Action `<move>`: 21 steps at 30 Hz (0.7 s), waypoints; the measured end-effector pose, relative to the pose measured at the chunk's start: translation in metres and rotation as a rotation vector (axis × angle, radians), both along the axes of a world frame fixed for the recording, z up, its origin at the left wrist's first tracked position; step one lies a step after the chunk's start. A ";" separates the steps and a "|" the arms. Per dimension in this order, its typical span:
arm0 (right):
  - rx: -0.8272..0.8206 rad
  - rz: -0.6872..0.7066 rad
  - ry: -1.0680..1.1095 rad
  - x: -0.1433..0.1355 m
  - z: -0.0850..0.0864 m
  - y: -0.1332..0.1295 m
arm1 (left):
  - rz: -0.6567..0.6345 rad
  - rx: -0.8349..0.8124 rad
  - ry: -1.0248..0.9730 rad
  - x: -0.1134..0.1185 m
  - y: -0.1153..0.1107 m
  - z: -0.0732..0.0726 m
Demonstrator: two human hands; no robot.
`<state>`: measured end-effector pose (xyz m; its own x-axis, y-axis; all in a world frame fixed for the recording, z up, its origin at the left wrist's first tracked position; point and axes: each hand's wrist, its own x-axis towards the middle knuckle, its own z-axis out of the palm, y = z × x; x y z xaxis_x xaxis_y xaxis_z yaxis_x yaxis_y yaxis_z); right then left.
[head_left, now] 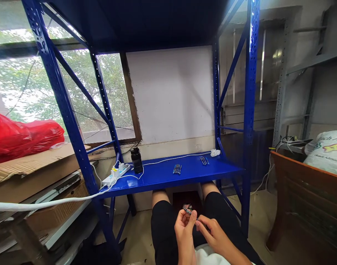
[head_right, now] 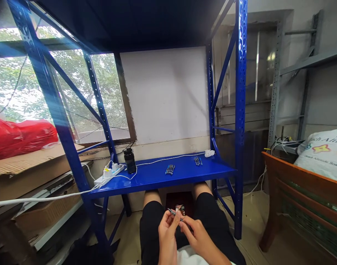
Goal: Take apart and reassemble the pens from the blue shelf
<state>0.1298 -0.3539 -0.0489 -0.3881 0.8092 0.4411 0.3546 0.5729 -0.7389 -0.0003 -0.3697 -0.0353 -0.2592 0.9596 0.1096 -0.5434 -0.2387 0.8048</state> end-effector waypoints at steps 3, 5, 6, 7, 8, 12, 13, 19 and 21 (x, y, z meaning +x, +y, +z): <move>-0.018 -0.001 0.034 0.000 0.002 -0.001 | -0.011 -0.043 -0.024 0.002 -0.002 0.001; -0.017 -0.004 0.050 0.000 0.003 -0.001 | -0.054 -0.070 -0.038 0.002 -0.005 0.002; -0.017 -0.003 0.056 0.001 0.003 -0.001 | -0.077 -0.073 -0.038 0.003 -0.006 0.003; -0.020 0.001 0.061 0.001 0.003 -0.001 | -0.092 -0.070 -0.033 0.003 -0.007 0.003; -0.021 0.002 0.067 0.001 0.002 -0.001 | -0.100 -0.065 -0.024 0.003 -0.008 0.003; -0.018 -0.017 0.097 0.002 0.002 -0.001 | -0.093 -0.047 -0.005 0.002 -0.008 0.003; -0.020 -0.025 0.103 0.002 0.002 -0.001 | -0.089 -0.043 -0.008 0.002 -0.008 0.002; -0.035 -0.036 0.117 0.002 0.003 -0.003 | -0.084 -0.021 -0.016 0.001 -0.005 0.000; -0.035 -0.032 0.120 0.002 0.001 -0.002 | -0.079 -0.026 -0.011 0.001 -0.004 -0.001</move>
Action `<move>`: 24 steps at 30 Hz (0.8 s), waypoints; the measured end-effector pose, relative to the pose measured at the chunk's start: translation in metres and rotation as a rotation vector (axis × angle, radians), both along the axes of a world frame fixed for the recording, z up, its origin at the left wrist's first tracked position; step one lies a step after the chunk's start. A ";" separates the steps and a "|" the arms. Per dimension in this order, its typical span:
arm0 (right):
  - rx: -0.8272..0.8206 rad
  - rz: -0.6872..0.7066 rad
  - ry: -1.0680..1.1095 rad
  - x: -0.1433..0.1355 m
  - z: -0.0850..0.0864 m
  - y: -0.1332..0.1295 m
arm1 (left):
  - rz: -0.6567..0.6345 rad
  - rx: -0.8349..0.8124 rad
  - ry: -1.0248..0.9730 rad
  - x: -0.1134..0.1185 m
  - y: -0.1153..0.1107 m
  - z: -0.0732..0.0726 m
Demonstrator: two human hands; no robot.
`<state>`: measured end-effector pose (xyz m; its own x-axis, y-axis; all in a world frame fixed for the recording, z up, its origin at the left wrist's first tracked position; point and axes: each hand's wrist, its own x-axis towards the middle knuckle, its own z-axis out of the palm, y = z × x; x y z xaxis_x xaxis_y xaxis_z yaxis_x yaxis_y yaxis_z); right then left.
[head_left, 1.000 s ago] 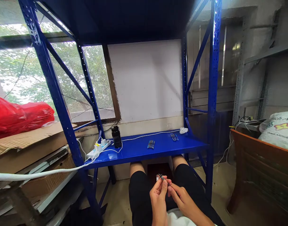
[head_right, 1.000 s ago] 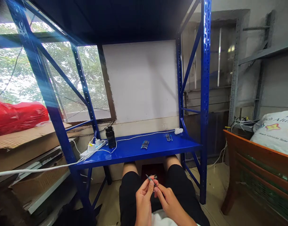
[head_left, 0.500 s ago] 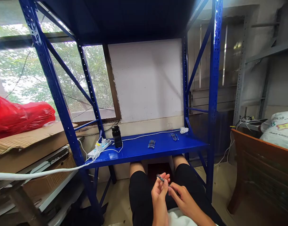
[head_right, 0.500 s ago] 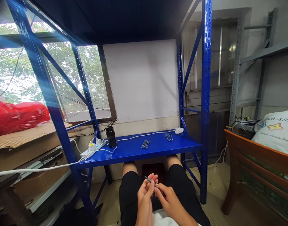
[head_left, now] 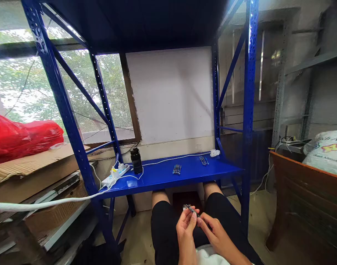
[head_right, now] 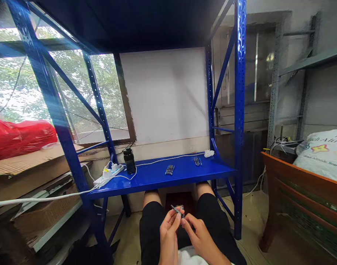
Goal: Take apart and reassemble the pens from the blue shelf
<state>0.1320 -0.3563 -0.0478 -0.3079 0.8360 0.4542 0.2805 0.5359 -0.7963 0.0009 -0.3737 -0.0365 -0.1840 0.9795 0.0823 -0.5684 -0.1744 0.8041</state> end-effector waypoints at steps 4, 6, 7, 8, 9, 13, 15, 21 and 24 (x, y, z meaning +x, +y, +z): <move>-0.020 0.009 0.020 0.001 -0.004 0.002 | 0.004 0.019 0.024 0.000 0.002 -0.002; -0.027 0.018 0.029 0.002 -0.006 0.003 | 0.012 0.036 0.041 -0.001 0.003 -0.003; -0.023 0.026 0.030 0.002 -0.007 0.004 | 0.022 0.038 0.046 -0.001 0.003 -0.003; -0.016 0.035 0.033 0.002 -0.008 0.004 | 0.034 0.035 0.050 -0.002 0.004 -0.004; -0.011 0.042 0.040 0.002 -0.009 0.005 | 0.045 0.025 0.051 -0.002 0.004 -0.004; -0.037 0.044 0.075 -0.001 -0.011 0.005 | 0.052 -0.004 0.054 -0.003 0.005 -0.004; -0.052 0.039 0.056 -0.001 -0.010 0.004 | 0.054 -0.007 0.050 -0.002 0.005 -0.003; -0.056 0.041 0.001 0.001 -0.011 0.007 | 0.056 0.000 0.025 -0.002 0.004 -0.001; -0.055 0.060 0.059 0.000 -0.017 0.009 | 0.056 -0.009 0.038 -0.002 0.002 0.001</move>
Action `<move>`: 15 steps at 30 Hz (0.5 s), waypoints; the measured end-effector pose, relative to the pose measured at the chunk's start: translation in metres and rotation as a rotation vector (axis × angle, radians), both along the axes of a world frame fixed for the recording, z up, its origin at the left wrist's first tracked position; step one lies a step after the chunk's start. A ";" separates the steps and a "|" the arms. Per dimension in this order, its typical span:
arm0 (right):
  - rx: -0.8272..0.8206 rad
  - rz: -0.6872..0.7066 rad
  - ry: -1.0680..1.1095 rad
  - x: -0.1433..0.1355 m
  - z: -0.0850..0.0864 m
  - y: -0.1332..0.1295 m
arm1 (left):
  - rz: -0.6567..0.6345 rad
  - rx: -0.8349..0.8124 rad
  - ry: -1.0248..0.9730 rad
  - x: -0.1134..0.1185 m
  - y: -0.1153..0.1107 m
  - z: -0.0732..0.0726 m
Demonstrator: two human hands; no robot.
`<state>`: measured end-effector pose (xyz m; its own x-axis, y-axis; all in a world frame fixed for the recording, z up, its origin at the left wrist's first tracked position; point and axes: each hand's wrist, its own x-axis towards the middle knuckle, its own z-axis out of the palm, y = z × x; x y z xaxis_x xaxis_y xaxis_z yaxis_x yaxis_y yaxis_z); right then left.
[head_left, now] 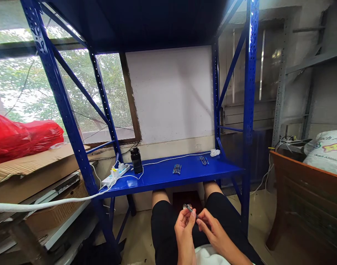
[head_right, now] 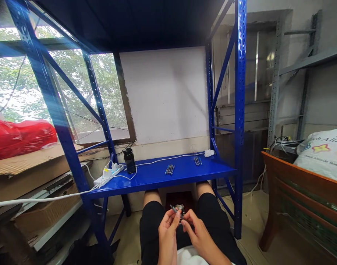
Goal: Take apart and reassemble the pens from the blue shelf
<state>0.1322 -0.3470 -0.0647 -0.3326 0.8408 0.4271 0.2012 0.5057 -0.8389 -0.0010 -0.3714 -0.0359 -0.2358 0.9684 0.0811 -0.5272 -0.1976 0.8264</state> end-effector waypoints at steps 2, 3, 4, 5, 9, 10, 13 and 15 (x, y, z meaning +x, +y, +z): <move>-0.013 0.007 0.044 -0.001 -0.001 0.000 | -0.003 -0.004 0.011 0.000 -0.001 0.001; -0.017 0.006 0.055 -0.002 0.000 -0.001 | -0.005 -0.002 0.016 0.000 -0.002 0.002; -0.017 0.003 0.055 -0.002 0.002 -0.003 | -0.005 0.001 0.018 0.000 -0.002 0.002; -0.015 0.002 0.049 -0.002 0.005 -0.004 | -0.003 0.003 0.015 0.001 -0.002 0.003; 0.009 0.002 0.003 -0.001 0.012 -0.006 | 0.001 0.003 -0.013 0.001 -0.002 0.002; 0.015 -0.002 -0.003 -0.001 0.011 -0.005 | 0.000 0.003 -0.016 0.001 -0.001 0.001; 0.020 -0.016 0.014 -0.001 0.005 -0.002 | -0.006 0.003 0.002 0.001 0.000 -0.001; 0.009 -0.014 0.045 -0.001 0.002 -0.001 | -0.005 0.001 0.018 0.001 0.001 -0.002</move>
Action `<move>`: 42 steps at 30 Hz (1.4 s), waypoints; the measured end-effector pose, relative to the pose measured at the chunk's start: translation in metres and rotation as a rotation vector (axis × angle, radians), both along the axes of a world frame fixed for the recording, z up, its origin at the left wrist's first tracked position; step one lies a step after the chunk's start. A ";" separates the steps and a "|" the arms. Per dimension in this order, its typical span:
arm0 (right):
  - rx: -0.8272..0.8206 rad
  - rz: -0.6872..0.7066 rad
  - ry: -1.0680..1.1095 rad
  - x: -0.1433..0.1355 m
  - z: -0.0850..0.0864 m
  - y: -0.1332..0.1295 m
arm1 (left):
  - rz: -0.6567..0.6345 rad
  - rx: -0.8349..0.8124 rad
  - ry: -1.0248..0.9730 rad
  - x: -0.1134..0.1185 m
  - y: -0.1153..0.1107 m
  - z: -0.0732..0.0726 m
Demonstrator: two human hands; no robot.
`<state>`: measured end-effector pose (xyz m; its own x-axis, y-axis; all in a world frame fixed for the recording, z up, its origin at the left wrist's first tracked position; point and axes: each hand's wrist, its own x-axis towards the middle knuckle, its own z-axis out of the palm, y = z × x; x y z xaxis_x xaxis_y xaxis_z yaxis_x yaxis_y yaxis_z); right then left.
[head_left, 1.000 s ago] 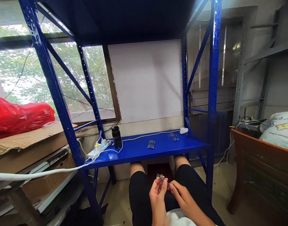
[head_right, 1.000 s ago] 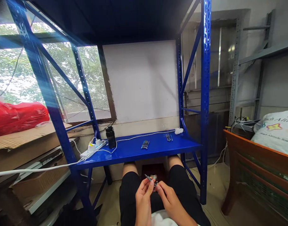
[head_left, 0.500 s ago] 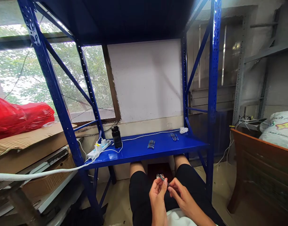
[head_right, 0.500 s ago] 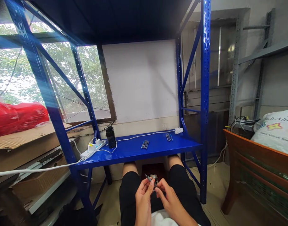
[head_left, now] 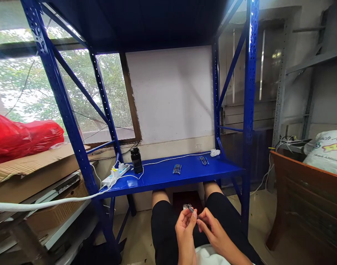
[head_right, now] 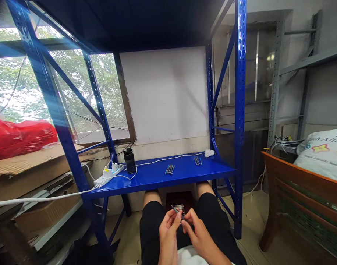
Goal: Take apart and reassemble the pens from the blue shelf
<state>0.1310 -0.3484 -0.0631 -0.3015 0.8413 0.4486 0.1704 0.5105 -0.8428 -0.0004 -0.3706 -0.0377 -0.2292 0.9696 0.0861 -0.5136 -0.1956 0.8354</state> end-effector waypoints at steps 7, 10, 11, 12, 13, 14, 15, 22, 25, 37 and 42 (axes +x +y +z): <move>-0.001 0.023 -0.021 0.000 0.012 -0.006 | 0.002 0.007 0.021 0.001 0.001 -0.002; 0.008 0.020 -0.041 0.001 0.013 -0.005 | 0.006 0.005 0.018 0.001 0.002 -0.003; 0.011 0.016 -0.039 0.001 0.012 -0.004 | 0.005 0.001 0.012 0.001 0.002 -0.004; 0.012 0.010 -0.035 0.001 0.010 -0.002 | 0.002 -0.003 0.004 0.001 0.002 -0.004; 0.012 0.002 -0.028 0.001 0.008 -0.001 | -0.002 -0.008 -0.003 0.001 0.002 -0.004; 0.012 -0.004 -0.021 0.002 0.006 0.000 | -0.007 -0.011 -0.008 0.001 0.002 -0.005; 0.012 -0.009 -0.013 0.002 0.004 0.001 | -0.010 -0.011 -0.010 0.001 0.002 -0.005; 0.001 -0.023 0.008 0.004 0.002 0.003 | -0.012 -0.004 -0.010 0.001 0.003 -0.007; 0.006 -0.014 0.017 0.004 0.002 0.002 | -0.021 0.005 -0.003 0.001 0.003 -0.008; 0.007 -0.032 -0.012 0.003 0.013 -0.006 | 0.014 0.026 -0.025 -0.001 0.001 -0.003; 0.047 -0.072 -0.086 0.005 0.013 -0.003 | 0.109 0.025 -0.084 -0.004 0.001 -0.006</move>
